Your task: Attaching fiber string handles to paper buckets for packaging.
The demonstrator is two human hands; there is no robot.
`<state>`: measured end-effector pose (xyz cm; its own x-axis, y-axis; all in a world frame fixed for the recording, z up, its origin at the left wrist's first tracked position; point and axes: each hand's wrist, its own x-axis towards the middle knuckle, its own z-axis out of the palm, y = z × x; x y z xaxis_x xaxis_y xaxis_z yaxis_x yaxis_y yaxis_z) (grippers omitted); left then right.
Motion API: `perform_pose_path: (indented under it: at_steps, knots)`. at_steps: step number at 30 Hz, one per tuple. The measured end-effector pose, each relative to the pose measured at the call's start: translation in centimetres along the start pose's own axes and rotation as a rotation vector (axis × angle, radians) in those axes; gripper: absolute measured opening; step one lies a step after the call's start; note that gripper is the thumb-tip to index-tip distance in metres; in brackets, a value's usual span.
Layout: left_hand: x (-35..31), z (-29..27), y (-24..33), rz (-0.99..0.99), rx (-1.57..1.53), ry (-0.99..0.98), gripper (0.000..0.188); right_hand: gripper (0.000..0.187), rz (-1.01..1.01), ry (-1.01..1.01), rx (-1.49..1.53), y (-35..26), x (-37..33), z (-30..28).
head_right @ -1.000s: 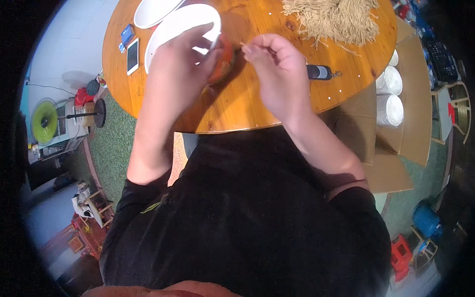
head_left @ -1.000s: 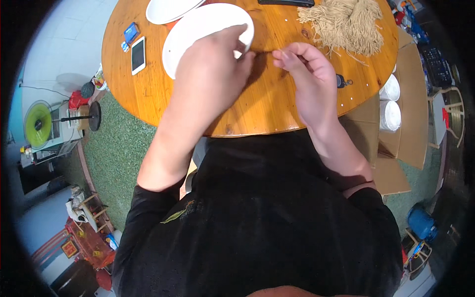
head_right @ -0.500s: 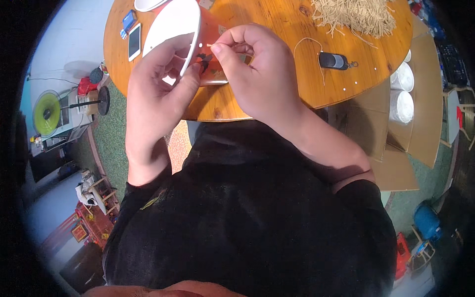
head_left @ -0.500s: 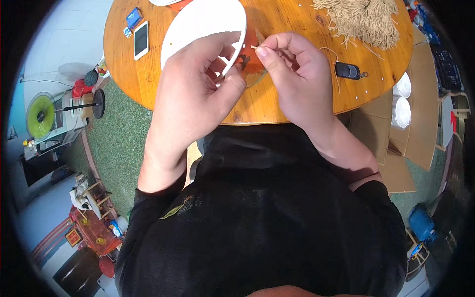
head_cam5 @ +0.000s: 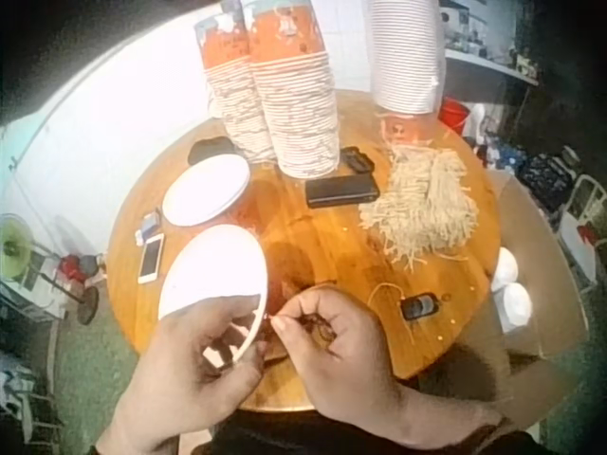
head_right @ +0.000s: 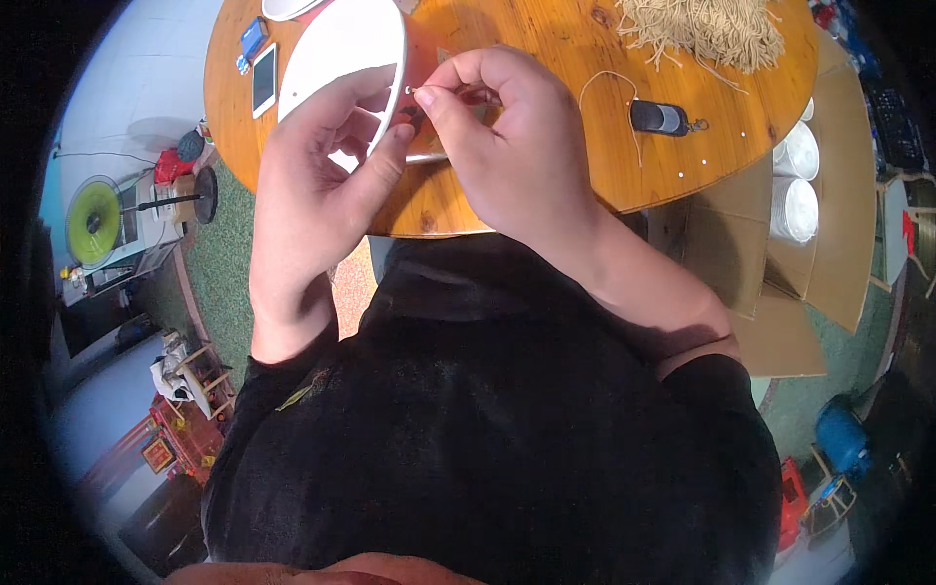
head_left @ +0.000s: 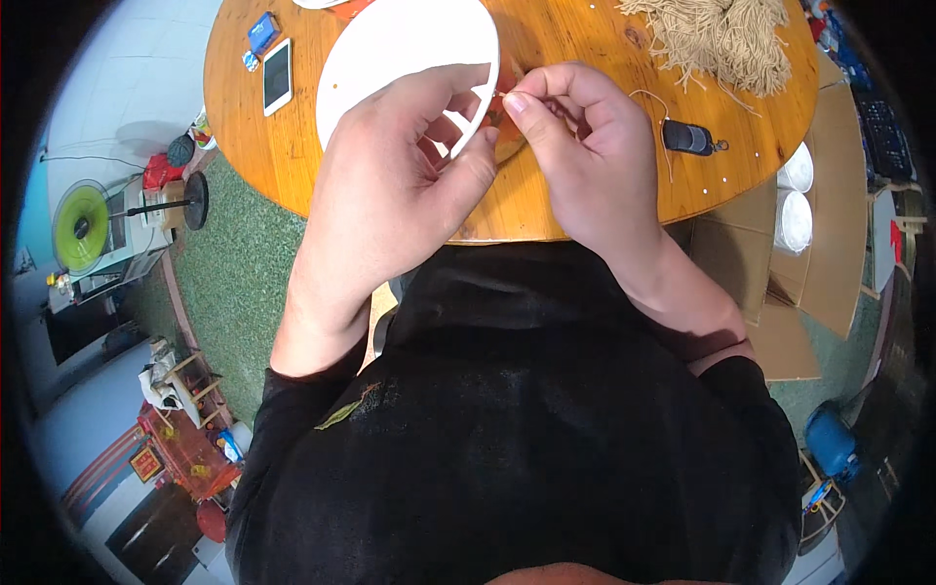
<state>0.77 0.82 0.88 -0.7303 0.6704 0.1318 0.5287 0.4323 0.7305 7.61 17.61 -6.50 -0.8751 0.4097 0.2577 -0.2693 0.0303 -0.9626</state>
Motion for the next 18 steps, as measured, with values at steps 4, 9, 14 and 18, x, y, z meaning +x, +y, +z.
perform_pose_path:
  at_steps: [4, 9, 14, 18]
  knots:
    - [0.13, 0.36, -0.49, 0.085, -0.023, 0.04, 0.036, 0.01, -0.012, -0.009, -0.005, -0.03, -0.08, -0.16]
    - [0.2, -0.15, -0.33, -0.066, -0.133, -0.061, 0.029, 0.01, -0.029, 0.017, -0.06, 0.24, -0.02, -0.25]
    - [0.62, 0.35, -0.79, 0.0, -0.083, 0.041, 0.019, 0.011, -0.011, 0.029, -0.045, 0.34, -0.26, -0.13]
    - [1.1, -0.12, -0.9, -0.011, 0.021, -0.025, 0.015, 0.012, 0.0, 0.045, -0.052, 0.5, -0.46, -0.27]
